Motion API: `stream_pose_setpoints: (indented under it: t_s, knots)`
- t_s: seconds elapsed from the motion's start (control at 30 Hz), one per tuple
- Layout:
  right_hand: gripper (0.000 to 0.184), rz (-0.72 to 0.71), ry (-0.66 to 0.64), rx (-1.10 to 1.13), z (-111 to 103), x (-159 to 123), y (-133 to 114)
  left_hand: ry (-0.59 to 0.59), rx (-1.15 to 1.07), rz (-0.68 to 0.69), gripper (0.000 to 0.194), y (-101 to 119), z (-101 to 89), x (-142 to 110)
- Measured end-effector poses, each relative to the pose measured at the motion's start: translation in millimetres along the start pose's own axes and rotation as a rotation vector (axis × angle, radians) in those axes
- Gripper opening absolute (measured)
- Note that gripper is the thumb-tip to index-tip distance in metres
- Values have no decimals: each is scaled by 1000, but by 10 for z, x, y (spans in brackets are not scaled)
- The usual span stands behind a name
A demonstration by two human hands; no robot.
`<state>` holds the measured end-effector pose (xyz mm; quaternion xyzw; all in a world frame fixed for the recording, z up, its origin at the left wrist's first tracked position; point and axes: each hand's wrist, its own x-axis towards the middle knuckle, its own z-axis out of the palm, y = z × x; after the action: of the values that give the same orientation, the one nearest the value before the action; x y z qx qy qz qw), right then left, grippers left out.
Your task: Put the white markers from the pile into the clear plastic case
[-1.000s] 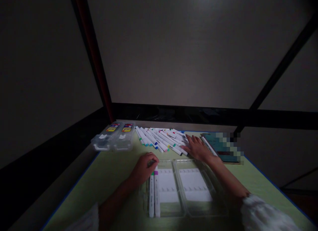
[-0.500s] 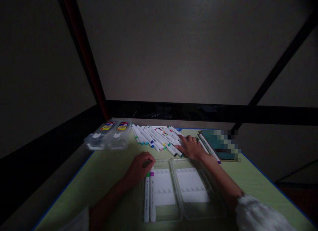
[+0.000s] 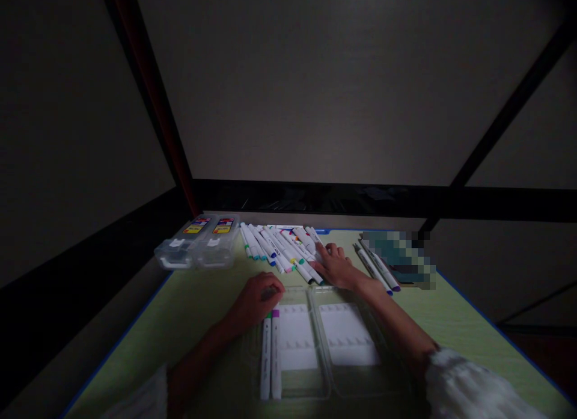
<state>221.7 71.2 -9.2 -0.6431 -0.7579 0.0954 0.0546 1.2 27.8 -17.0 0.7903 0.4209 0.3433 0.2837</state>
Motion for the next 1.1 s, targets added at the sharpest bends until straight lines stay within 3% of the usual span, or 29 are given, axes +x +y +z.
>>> stream_pose_setpoints:
  t_s: [0.57, 1.1]
  knots:
    - [73, -118, -27, 81, 44, 4, -91, -38, -18, 39, 8, 32, 5, 7]
    - [54, -91, 115, 69, 32, 67, 95, -46, -35, 33, 8, 33, 1, -2]
